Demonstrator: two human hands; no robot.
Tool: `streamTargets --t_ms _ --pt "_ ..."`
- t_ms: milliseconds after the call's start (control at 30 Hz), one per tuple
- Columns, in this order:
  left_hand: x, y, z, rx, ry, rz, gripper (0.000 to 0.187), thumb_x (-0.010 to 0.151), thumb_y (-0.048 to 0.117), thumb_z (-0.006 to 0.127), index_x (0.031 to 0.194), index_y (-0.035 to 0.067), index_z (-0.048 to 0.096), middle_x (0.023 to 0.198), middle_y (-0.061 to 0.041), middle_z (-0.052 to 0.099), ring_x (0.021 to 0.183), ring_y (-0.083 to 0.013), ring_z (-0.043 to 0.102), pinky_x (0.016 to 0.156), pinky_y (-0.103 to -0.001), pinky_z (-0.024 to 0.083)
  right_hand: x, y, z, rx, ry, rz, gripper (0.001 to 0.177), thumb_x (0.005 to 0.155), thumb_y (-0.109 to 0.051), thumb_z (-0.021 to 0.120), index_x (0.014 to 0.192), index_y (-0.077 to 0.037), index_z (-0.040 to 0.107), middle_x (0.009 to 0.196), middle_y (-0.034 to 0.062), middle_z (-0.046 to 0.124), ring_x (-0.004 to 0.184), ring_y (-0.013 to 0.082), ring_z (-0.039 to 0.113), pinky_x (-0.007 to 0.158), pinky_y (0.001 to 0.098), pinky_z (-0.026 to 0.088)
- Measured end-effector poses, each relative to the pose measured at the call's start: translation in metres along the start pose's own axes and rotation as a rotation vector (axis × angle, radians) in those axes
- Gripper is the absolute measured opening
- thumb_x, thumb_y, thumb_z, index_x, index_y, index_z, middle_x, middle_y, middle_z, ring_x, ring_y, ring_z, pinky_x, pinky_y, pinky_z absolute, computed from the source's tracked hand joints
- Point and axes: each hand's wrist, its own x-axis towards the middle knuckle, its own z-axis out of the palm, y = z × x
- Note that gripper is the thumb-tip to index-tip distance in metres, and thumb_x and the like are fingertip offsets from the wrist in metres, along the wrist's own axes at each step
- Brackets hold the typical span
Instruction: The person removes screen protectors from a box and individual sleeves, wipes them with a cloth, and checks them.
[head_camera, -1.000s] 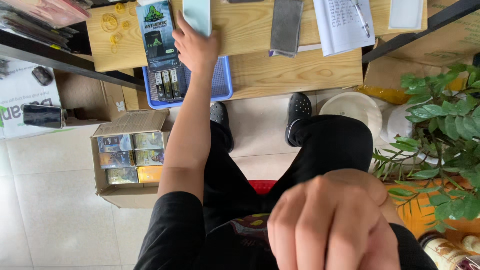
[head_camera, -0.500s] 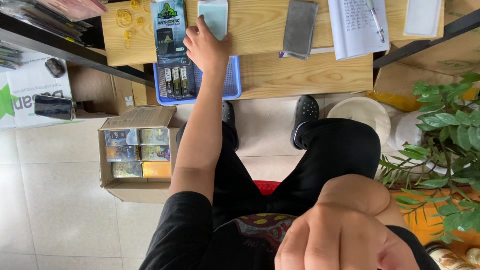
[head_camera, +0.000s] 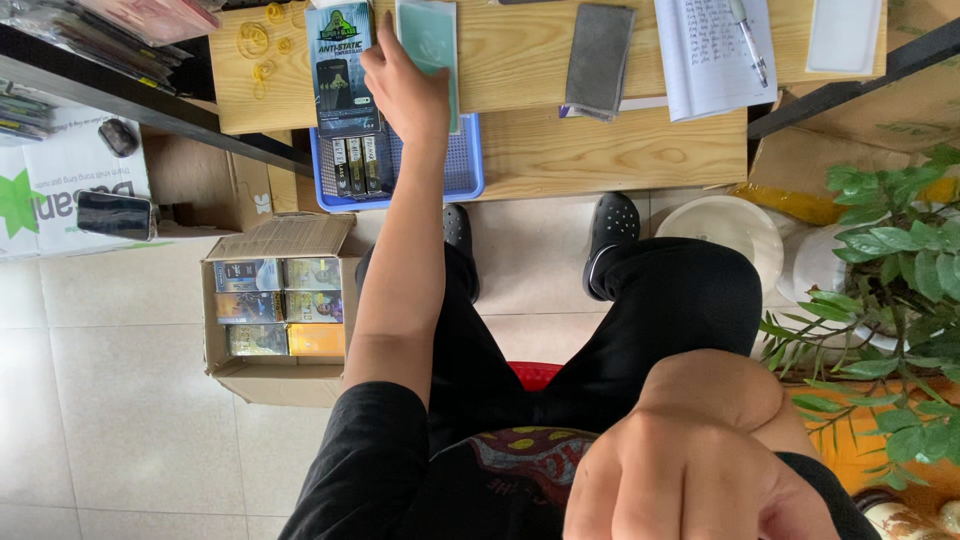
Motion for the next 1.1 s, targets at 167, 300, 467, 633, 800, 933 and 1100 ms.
streamTargets --t_ms 167,300,467,633,800,933,1100 --pt "0.008 0.001 -0.027 -0.465 -0.194 -0.167 0.009 0.083 0.016 0.075 0.092 0.015 0.076 0.088 -0.001 0.084 0.078 -0.0193 0.081 0.064 -0.039 0.066 0.010 -0.008 -0.027 -0.079 -0.109 0.058 0.044 0.117 -0.032 0.042 0.091 -0.001 0.059 0.090 0.0103 0.059 0.077 0.0363 0.066 0.071 0.0454 0.062" --pt "-0.028 0.024 -0.082 -1.086 -0.328 -0.142 0.012 0.089 0.018 0.072 0.094 0.007 0.074 0.083 -0.004 0.074 0.072 -0.0174 0.068 0.061 -0.033 0.061 0.003 0.013 -0.043 -0.593 0.610 0.073 0.041 0.107 -0.033 0.054 0.076 -0.006 0.055 0.071 0.0088 0.060 0.062 0.0250 0.060 0.059 0.0317 0.049" --pt "-0.084 0.055 -0.129 -1.535 -0.419 -0.049 0.024 0.090 0.020 0.079 0.107 0.005 0.073 0.099 -0.005 0.075 0.088 -0.0168 0.066 0.074 -0.030 0.052 -0.047 0.047 -0.138 -1.453 1.273 0.409 0.044 0.096 -0.039 0.070 0.128 -0.012 0.056 0.108 0.0050 0.062 0.092 0.0150 0.065 0.073 0.0260 0.054" --pt "-0.109 0.062 -0.138 -1.355 -0.440 0.053 0.019 0.095 0.028 0.072 0.098 0.011 0.066 0.084 0.004 0.062 0.076 -0.0086 0.053 0.064 -0.024 0.044 -0.077 0.062 -0.151 -0.821 1.252 0.704 0.031 0.099 -0.036 0.061 0.094 -0.006 0.065 0.074 0.0060 0.063 0.062 0.0166 0.064 0.062 0.0284 0.055" --pt "-0.122 0.053 -0.114 -1.249 -0.468 0.104 0.020 0.098 0.029 0.068 0.104 0.011 0.063 0.086 0.005 0.057 0.079 -0.0076 0.049 0.068 -0.024 0.043 -0.100 0.070 -0.170 -0.458 1.269 0.505 0.033 0.097 -0.029 0.067 0.111 0.001 0.066 0.095 0.0130 0.067 0.064 0.0221 0.057 0.055 0.0348 0.052" --pt "-0.111 0.044 -0.096 -1.322 -0.554 0.109 0.010 0.099 0.013 0.071 0.098 0.007 0.063 0.073 -0.010 0.070 0.061 -0.0163 0.073 0.051 -0.030 0.060 -0.081 0.063 -0.170 -0.457 1.298 0.351 0.019 0.095 -0.014 0.075 0.089 0.002 0.067 0.073 0.0169 0.068 0.061 0.0258 0.072 0.058 0.0426 0.065" --pt "-0.115 0.047 -0.119 -1.247 -0.553 0.150 0.009 0.098 0.015 0.072 0.099 0.009 0.065 0.074 -0.006 0.070 0.068 -0.0131 0.072 0.051 -0.029 0.060 -0.118 0.046 -0.192 -0.762 1.146 0.435 0.015 0.095 -0.016 0.078 0.097 -0.003 0.071 0.083 0.0038 0.063 0.076 0.0124 0.062 0.065 0.0320 0.058"
